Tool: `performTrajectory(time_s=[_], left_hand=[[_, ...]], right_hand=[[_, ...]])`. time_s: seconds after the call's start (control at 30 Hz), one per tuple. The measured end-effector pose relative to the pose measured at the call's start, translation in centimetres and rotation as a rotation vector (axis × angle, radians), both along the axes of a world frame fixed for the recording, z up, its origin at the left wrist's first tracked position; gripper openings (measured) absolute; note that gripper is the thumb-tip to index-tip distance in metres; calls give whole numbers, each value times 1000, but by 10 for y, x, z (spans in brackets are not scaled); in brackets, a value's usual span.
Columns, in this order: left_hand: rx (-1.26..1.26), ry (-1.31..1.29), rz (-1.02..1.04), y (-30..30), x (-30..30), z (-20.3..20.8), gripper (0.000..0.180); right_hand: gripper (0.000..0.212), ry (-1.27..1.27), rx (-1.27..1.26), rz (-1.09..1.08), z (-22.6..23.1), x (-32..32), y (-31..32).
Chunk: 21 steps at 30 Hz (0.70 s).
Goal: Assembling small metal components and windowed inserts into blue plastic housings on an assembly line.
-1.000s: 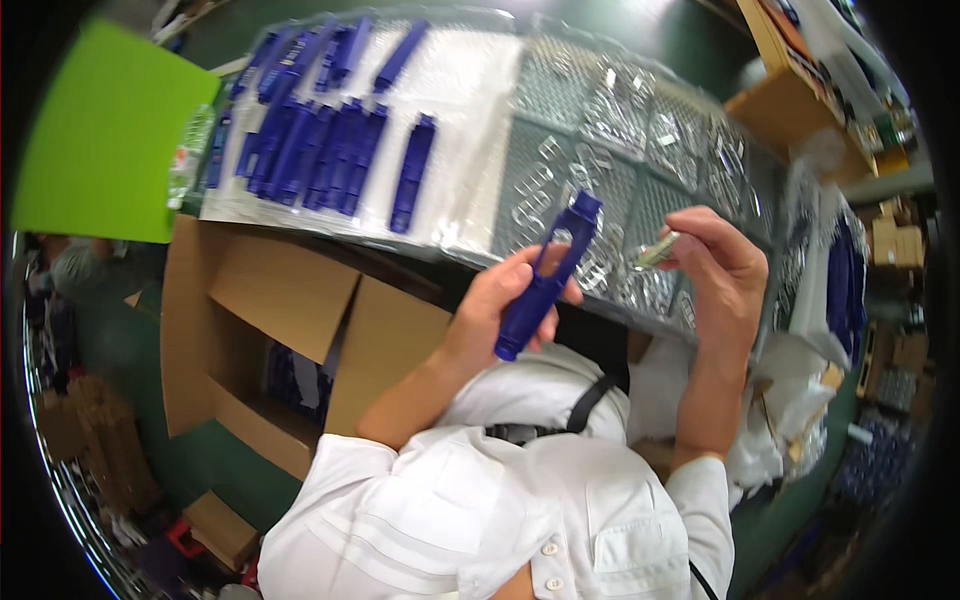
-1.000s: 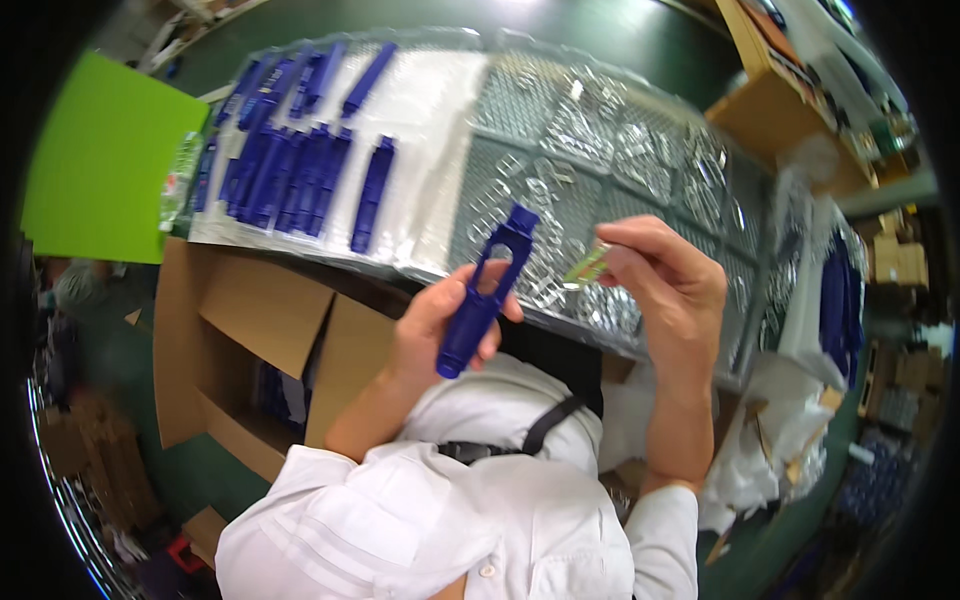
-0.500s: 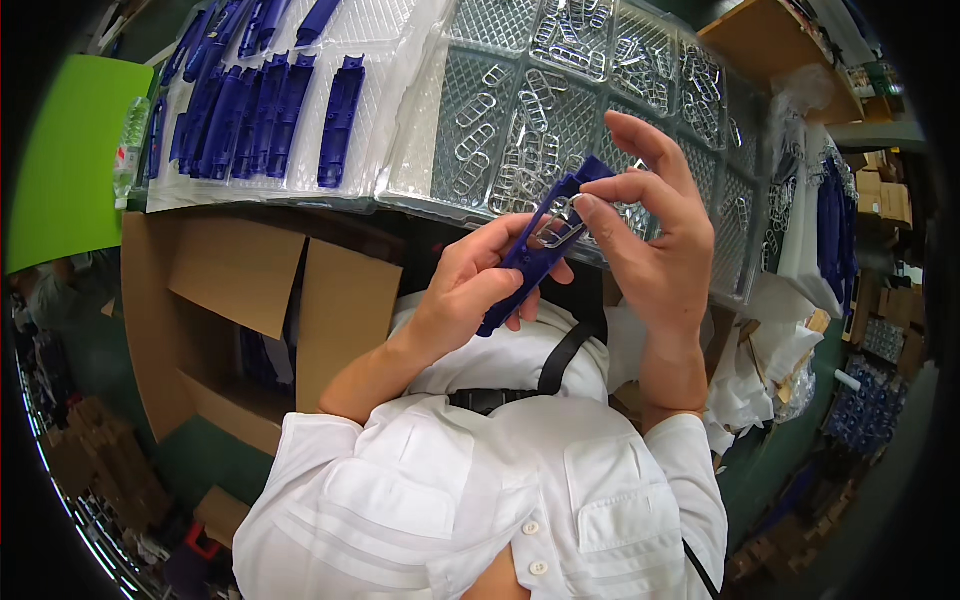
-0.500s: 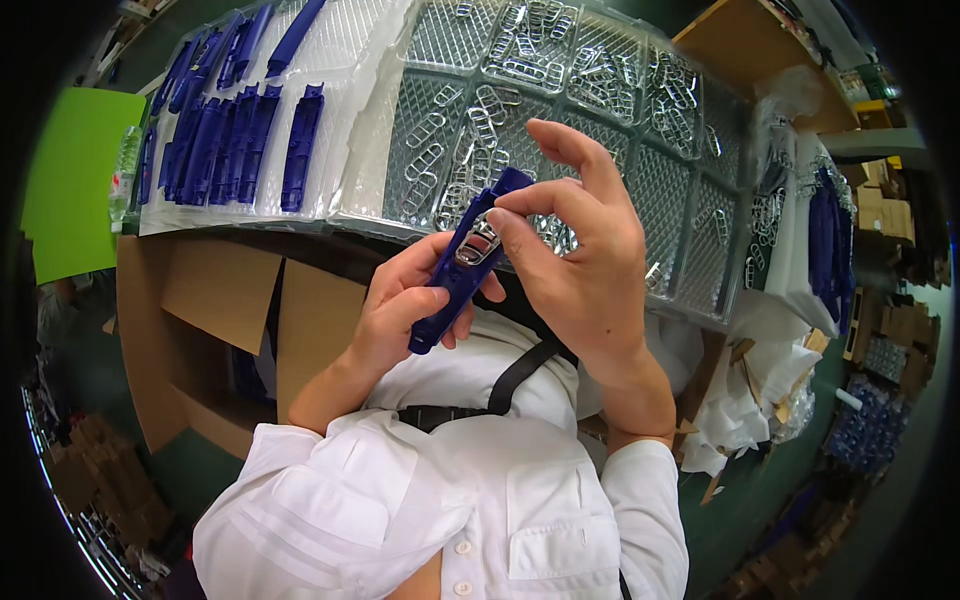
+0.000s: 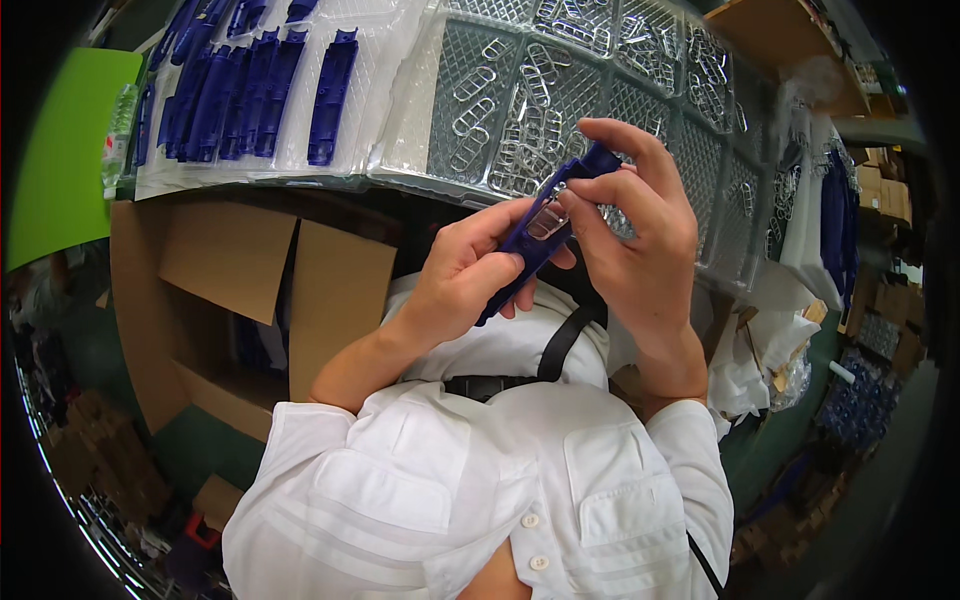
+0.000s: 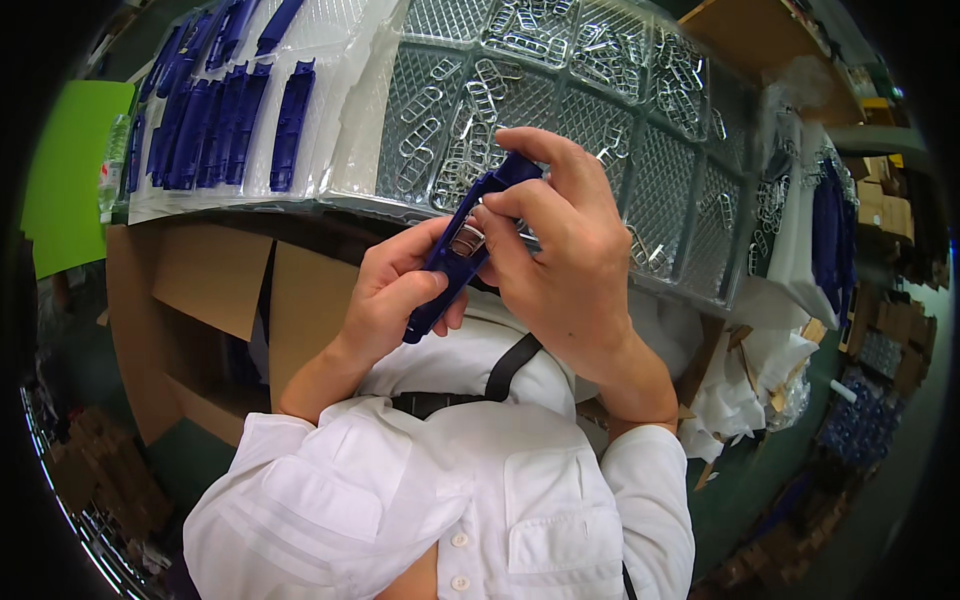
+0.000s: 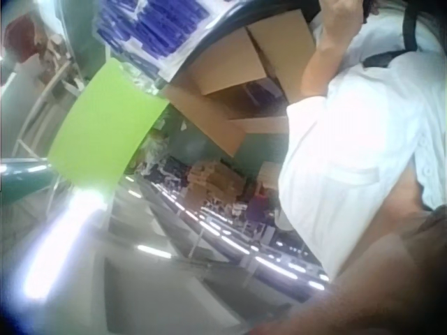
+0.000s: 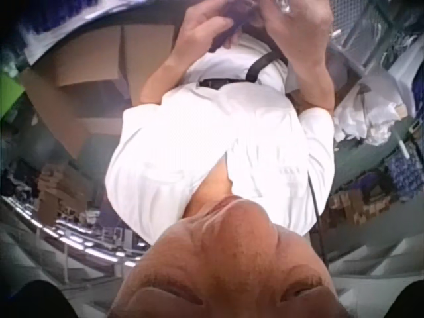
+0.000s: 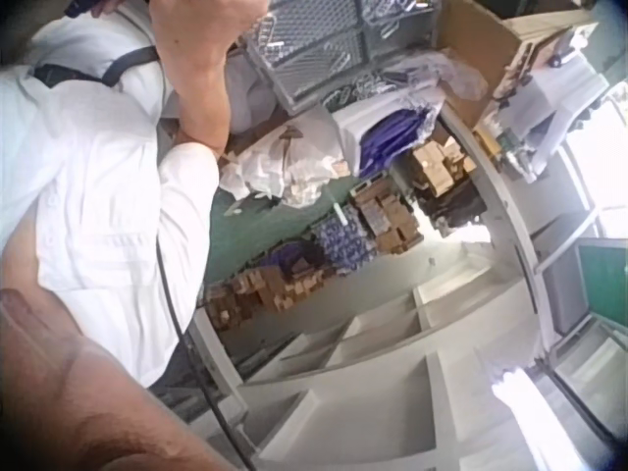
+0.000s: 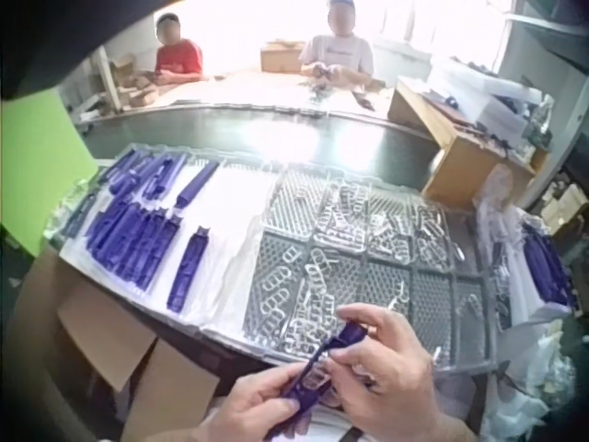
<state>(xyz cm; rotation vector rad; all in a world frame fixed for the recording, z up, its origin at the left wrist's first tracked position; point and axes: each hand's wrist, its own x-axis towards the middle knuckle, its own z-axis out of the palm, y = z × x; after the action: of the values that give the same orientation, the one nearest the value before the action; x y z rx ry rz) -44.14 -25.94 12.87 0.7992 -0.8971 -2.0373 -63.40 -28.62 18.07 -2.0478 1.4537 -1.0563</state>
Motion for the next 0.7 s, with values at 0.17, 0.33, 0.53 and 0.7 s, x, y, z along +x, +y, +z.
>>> performTrajectory(time_s=[0.17, 0.33, 0.53, 0.7], left_hand=[[24, -20, -1, -1, 1, -3, 59], [-28, -52, 39, 2, -2, -9, 59], [-212, -45, 88, 2, -5, -8, 54], [-211, -237, 20, -1, -6, 2, 32]], right_hand=[[13, 29, -72, 44, -16, -1, -2], [19, 36, -4, 44, -19, 1, 1], [47, -268, 92, -193, -17, 12, 16], [29, -555, 488, -68, -22, 2, 11]])
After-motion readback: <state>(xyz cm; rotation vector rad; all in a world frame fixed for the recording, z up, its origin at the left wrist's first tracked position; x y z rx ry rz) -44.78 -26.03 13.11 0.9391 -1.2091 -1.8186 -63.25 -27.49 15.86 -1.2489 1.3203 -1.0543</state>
